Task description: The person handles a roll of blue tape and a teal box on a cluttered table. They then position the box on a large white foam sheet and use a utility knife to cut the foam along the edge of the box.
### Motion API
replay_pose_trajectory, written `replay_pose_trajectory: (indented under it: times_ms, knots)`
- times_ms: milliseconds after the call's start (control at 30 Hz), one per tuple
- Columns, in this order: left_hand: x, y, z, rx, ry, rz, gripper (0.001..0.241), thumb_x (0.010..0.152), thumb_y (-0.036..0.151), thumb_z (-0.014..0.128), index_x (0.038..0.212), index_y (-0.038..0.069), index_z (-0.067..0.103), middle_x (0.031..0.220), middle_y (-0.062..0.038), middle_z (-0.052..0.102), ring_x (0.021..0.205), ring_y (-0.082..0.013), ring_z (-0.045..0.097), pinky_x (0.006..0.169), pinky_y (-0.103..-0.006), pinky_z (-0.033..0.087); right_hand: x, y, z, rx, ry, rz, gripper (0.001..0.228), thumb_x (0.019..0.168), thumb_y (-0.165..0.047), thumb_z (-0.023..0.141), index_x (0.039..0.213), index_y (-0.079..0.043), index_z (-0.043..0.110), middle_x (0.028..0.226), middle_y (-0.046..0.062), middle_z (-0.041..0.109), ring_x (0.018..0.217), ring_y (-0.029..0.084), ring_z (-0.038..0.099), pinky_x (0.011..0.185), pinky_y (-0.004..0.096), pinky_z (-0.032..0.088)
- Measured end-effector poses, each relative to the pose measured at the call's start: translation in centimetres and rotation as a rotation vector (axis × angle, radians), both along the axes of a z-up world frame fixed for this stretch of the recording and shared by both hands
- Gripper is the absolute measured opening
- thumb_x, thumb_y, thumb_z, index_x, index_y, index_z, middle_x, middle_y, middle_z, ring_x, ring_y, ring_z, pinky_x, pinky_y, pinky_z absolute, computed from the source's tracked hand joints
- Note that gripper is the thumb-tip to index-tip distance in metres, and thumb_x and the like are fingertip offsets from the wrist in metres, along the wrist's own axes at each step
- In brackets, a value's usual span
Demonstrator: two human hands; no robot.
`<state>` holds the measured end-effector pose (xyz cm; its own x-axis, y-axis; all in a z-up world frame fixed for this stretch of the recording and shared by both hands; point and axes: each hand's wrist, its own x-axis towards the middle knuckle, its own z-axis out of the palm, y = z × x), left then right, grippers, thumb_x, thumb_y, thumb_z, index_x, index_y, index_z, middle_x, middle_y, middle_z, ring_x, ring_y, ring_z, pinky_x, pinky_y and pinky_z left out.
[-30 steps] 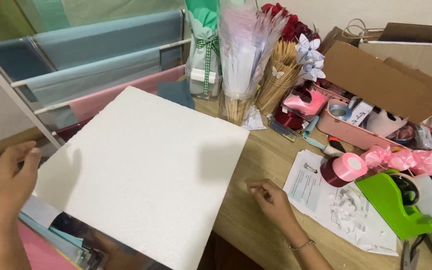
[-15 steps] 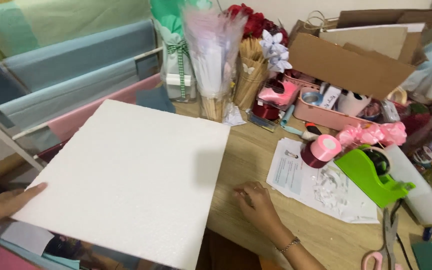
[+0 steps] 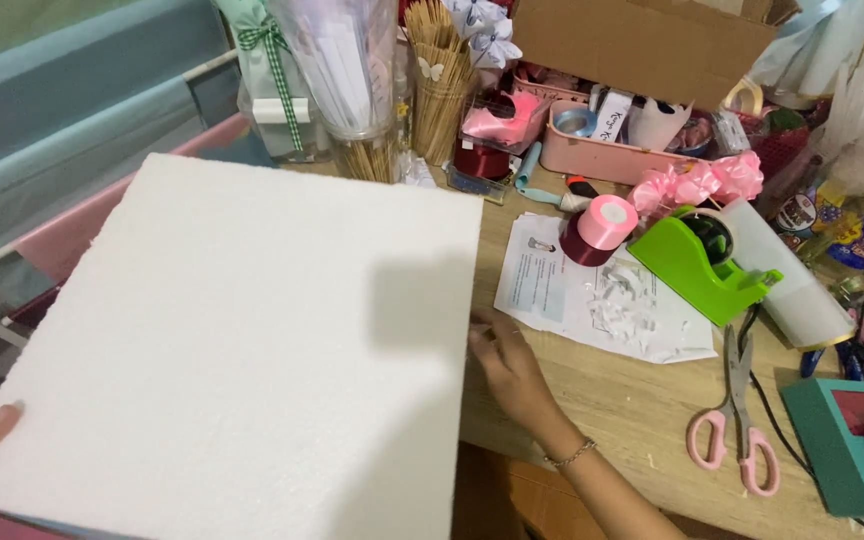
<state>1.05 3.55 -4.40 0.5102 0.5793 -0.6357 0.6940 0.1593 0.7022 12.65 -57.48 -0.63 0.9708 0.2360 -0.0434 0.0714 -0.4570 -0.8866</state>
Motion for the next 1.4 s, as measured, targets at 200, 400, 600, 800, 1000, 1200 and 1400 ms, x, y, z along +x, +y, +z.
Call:
replay_pose_trajectory:
  times_ms: [200,400,600,800,1000,1200,1400]
  knots:
    - [-2.4,-16.2,2.8,0.134,-0.005,-0.048,0.049,0.107,0.038,0.057,0.133,-0.003,0.063,0.123,-0.028,0.066,0.105,-0.0417,0.058,0.087,-0.0531,0.042,1.4,-2.6,1.4,0.477,0.329,-0.280,0.044,0.097,-0.026,0.042,0.130,-0.002,0.060,0.127,0.014,0.069,0.112,0.023,0.063,0.097,0.035,0.049]
    - [-1.7,-22.9,5.3,0.165,0.138,-0.182,0.066,0.092,0.047,0.057,0.142,0.004,0.057,0.138,-0.018,0.062,0.124,-0.0326,0.055,0.105,-0.0430,0.037,0.7,-4.9,4.3,0.579,0.421,-0.407,0.038,0.096,-0.020,0.049,0.123,0.001,0.066,0.123,0.013,0.070,0.109,0.023,0.064,0.095,0.035,0.049]
    - [-1.8,-26.5,8.2,0.085,0.282,-0.261,0.074,0.088,0.053,0.052,0.154,0.019,0.045,0.160,-0.001,0.043,0.150,-0.0215,0.036,0.129,-0.0376,0.020,0.3,-8.6,3.5,0.470,0.413,-0.473,0.039,0.094,-0.017,0.053,0.127,0.001,0.064,0.129,0.013,0.068,0.117,0.024,0.061,0.103,0.035,0.045]
    - [-2.3,-25.9,5.3,0.130,0.258,-0.405,0.071,0.087,0.050,0.055,0.153,0.027,0.043,0.162,0.010,0.039,0.153,-0.0101,0.030,0.132,-0.0289,0.013,0.7,-10.8,3.5,0.154,0.428,-0.420,0.047,0.092,-0.024,0.054,0.134,-0.006,0.064,0.140,0.007,0.066,0.130,0.018,0.058,0.114,0.031,0.039]
    - [-1.2,-24.6,4.3,0.251,0.387,-0.589,0.066,0.082,0.058,0.063,0.140,0.027,0.064,0.148,0.003,0.063,0.140,-0.0196,0.056,0.122,-0.0311,0.034,1.4,-11.5,2.1,-0.130,0.242,-0.326,0.058,0.091,-0.033,0.057,0.146,-0.016,0.051,0.139,0.004,0.055,0.126,0.017,0.055,0.107,0.032,0.042]
    - [2.1,-25.6,9.4,0.375,0.311,-0.777,0.085,0.080,0.059,0.059,0.157,0.037,0.029,0.159,0.016,0.043,0.147,-0.0116,0.045,0.119,-0.0394,0.040,1.9,-9.7,2.6,-0.296,-0.039,-0.168,0.059,0.091,-0.029,0.058,0.147,-0.020,0.043,0.157,0.004,0.033,0.146,0.019,0.031,0.083,0.032,0.054]
    - [10.3,-33.6,11.6,0.785,-0.356,-1.288,0.064,0.092,0.053,0.054,0.146,0.019,0.049,0.157,-0.006,0.043,0.147,-0.0250,0.036,0.117,-0.0453,0.030,4.8,-5.0,3.5,-0.503,-0.181,0.042,0.069,0.100,-0.045,0.046,0.154,-0.004,0.033,0.165,0.022,0.019,0.155,0.034,0.011,0.124,0.046,0.009]
